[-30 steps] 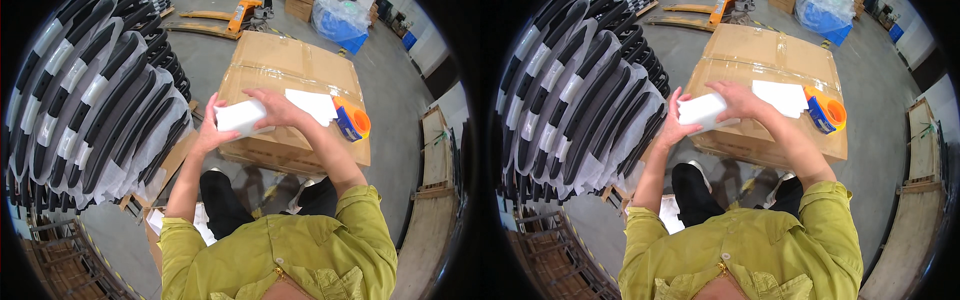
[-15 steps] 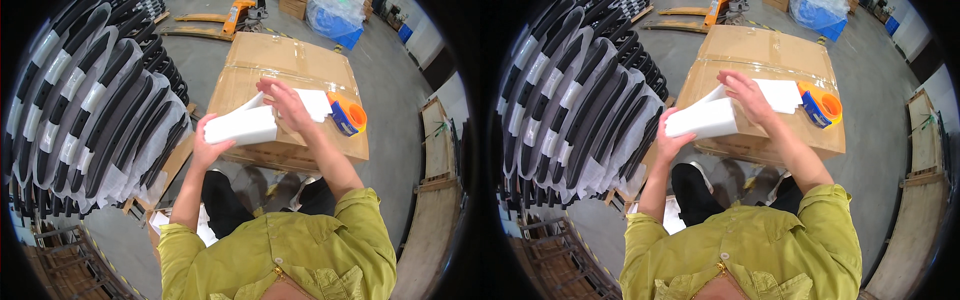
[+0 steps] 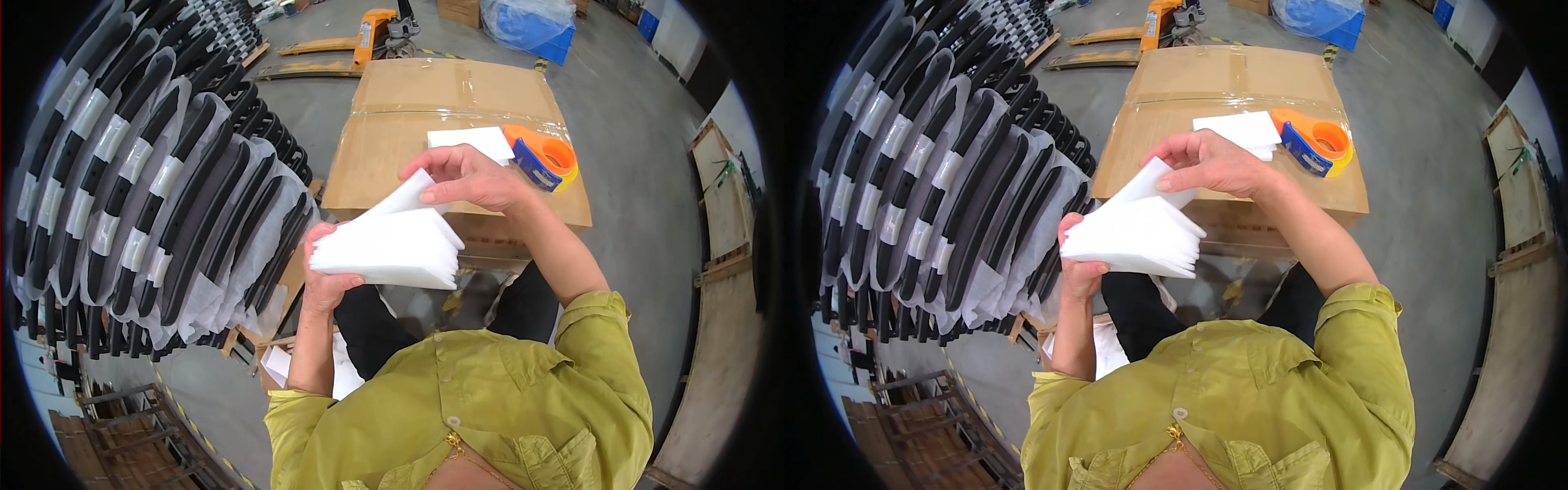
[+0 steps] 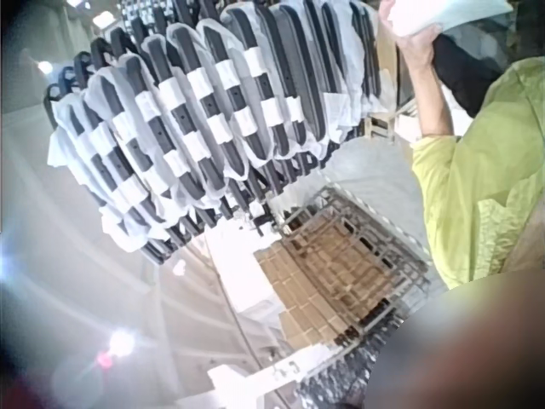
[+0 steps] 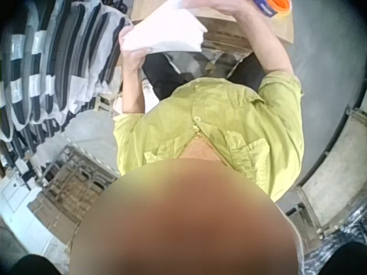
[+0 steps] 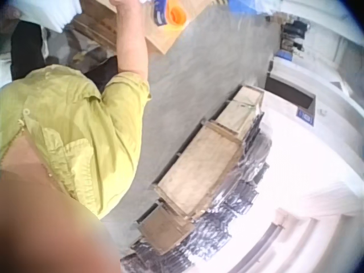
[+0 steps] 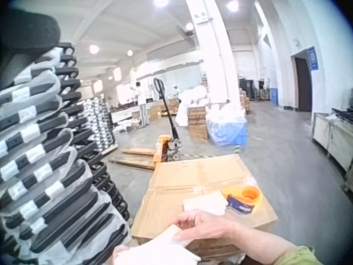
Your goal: Taping white foam padding pieces onto a large cardboard box in a warehouse setting.
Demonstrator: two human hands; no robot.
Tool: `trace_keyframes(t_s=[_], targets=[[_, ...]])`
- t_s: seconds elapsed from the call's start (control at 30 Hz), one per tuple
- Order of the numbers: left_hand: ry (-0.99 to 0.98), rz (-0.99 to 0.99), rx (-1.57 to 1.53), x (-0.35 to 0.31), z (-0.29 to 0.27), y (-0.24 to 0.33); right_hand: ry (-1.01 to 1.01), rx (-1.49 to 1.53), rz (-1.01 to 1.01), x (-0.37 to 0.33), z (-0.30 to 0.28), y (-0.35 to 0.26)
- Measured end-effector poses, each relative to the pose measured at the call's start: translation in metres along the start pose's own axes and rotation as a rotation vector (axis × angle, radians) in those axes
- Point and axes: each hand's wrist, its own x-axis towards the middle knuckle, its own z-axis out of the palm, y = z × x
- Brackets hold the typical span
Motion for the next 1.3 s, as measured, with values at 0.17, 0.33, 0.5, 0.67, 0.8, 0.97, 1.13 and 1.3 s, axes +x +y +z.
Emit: trace_keyframes(t_s=[0.17, 0.33, 0.5, 0.67, 0.8, 0.97, 1.13, 1.3], targets=[[0.124, -0.129, -0.238, -0.008, 0.026, -0.008, 0.125, 0.067, -0.075, -0.015, 0.004, 0.012], [0.143, -0.247, -0.281, -0.01, 0.061, -0.034, 0.603, -0.294, -0.288, -0.032, 0.002, 0.021], [0.307, -0.244, -0.111, 0.03, 0.079, -0.033, 1.071, -0.239, -0.472, -0.07, -0.037, 0.003], [-0.028, -0.382, 0.19, 0.139, 0.085, -0.029, 1.217, 0.02, -0.534, -0.137, -0.101, -0.001], [-0.136, -0.583, 0.321, 0.202, 0.094, -0.057, 1.274, 0.083, -0.394, -0.188, -0.109, 0.029], [-0.182, -0.692, 0.569, 0.228, 0.1, -0.084, 1.364, 0.113, -0.308, -0.232, -0.111, 0.045], [-0.147, -0.656, 0.922, 0.235, 0.103, -0.096, 1.297, 0.117, -0.29, -0.22, -0.104, 0.046], [0.01, 0.221, 1.717, 0.224, 0.123, -0.079, 0.987, 0.152, -0.33, -0.181, -0.082, 0.026]])
